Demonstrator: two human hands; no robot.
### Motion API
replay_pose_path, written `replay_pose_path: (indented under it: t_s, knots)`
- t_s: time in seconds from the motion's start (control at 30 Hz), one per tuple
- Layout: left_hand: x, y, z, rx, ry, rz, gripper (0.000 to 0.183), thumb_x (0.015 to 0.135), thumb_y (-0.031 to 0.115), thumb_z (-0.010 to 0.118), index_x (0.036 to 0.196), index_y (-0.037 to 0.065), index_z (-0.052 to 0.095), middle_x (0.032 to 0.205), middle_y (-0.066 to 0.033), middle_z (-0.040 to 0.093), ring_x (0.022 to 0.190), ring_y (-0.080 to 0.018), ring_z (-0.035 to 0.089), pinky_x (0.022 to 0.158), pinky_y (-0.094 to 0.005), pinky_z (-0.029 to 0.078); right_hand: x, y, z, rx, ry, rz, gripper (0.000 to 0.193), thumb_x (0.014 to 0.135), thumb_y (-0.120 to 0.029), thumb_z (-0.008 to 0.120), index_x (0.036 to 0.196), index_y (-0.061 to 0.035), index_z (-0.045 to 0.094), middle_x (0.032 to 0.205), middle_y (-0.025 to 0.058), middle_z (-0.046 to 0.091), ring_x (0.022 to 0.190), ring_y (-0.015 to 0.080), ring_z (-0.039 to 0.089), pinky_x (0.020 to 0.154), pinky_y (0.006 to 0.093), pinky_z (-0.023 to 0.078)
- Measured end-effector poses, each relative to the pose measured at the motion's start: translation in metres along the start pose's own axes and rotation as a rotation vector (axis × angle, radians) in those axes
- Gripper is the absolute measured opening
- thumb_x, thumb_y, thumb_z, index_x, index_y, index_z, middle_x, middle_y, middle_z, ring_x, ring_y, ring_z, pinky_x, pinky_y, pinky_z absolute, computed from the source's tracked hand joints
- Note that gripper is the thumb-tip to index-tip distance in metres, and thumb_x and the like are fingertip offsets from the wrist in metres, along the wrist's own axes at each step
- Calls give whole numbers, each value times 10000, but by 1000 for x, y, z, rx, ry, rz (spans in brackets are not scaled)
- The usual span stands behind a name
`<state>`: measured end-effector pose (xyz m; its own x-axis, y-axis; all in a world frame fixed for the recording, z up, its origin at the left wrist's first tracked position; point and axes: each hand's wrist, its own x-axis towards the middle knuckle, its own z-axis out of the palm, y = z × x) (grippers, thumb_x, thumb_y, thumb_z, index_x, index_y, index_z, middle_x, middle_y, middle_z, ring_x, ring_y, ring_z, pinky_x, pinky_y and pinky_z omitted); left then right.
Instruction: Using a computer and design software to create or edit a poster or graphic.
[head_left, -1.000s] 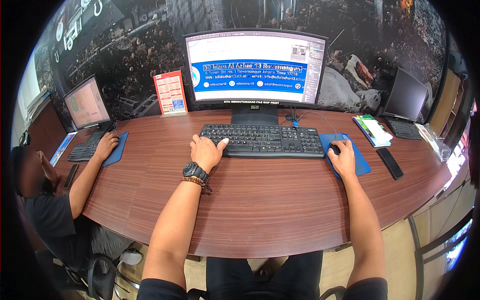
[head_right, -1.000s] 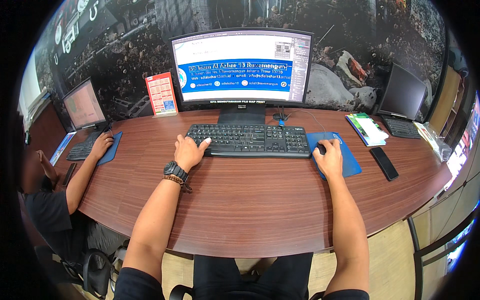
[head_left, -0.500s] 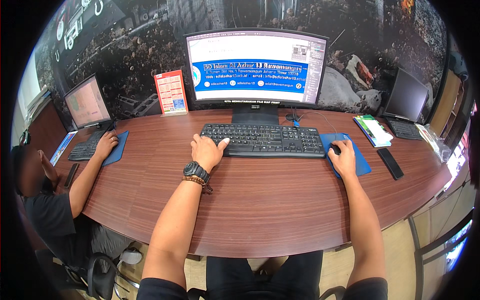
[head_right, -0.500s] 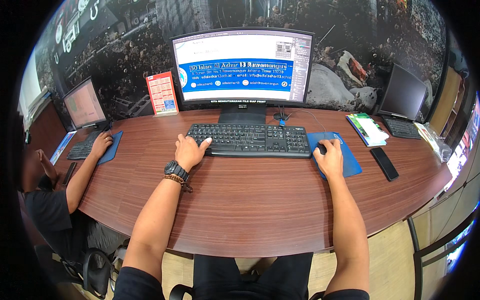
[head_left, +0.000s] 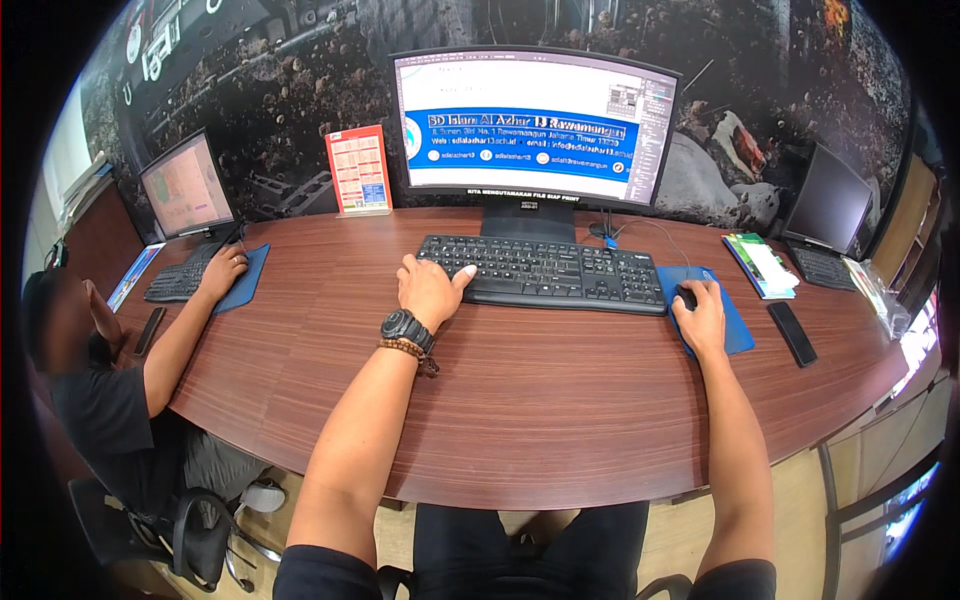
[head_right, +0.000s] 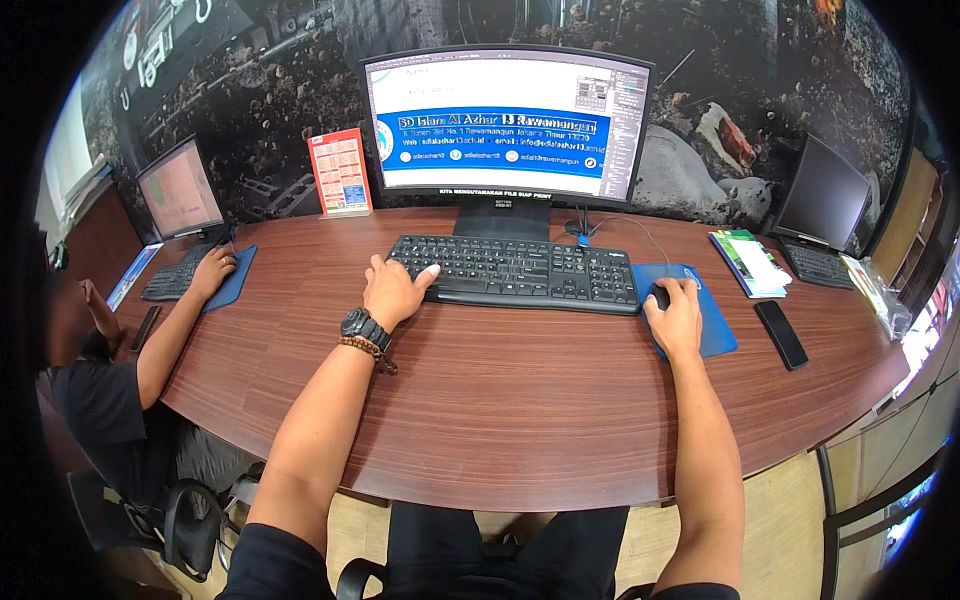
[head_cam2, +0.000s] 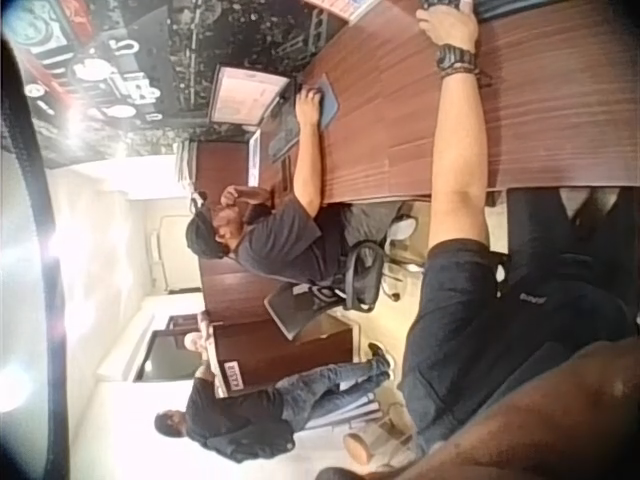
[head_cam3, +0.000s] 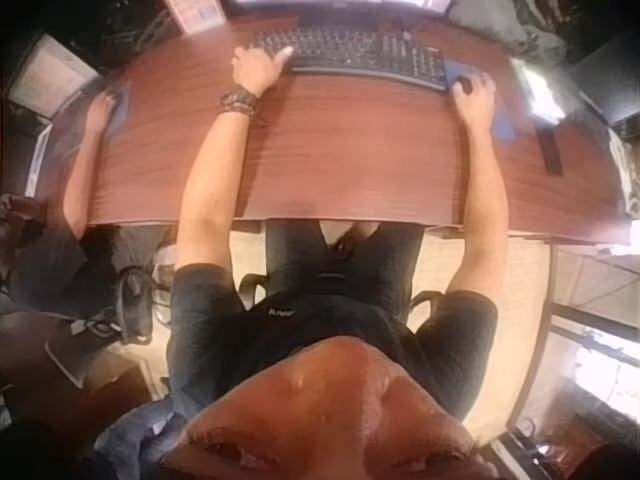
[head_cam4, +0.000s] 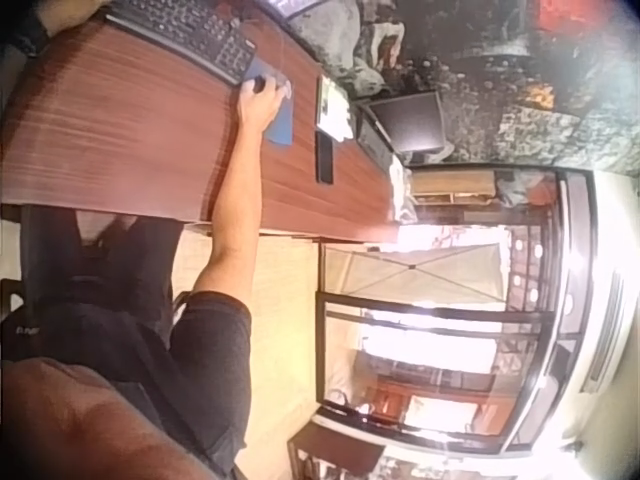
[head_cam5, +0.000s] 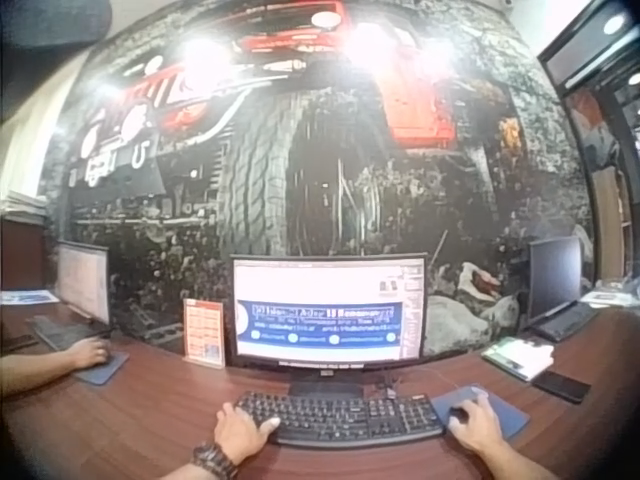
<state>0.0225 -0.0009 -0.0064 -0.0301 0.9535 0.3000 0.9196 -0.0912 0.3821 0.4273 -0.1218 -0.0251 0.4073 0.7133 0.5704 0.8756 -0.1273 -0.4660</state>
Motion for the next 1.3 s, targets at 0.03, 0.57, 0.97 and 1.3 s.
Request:
replay_pose_path:
  t_s: [0.03,0.57,0.97,1.3]
  knots:
    - [0,0,0,1,-1,-4,855,886,634,614,1143,-180,607,1262,-283,499,1149,-425,522,981,-486,468,0,0,0,1,-4,-2,319,820,-227,682,1099,-73,698,1192,146,575,1096,350,596,941,435,491]
    - [2,-7,6,40,9,33,896,897,670,562,1153,-187,604,1262,-304,496,1128,-431,526,966,-484,465,-2,-8,-3,33,-36,-25,323,836,-214,664,1124,-71,691,1203,146,577,1118,347,588,963,427,479]
    - [1,-4,5,59,-1,36,892,899,676,552,1170,-171,611,1244,-289,515,1108,-416,537,961,-474,465,-1,-4,-3,40,-53,-52,327,833,-211,675,1132,-81,693,1214,159,576,1132,362,578,970,430,474]
    - [1,-5,5,-15,47,21,848,872,596,663,1205,-169,507,1248,-292,483,1160,-447,515,935,-512,497,-2,-14,-5,-105,-18,-485,196,778,-26,632,927,-86,744,1245,154,569,1309,406,453,1108,478,372]
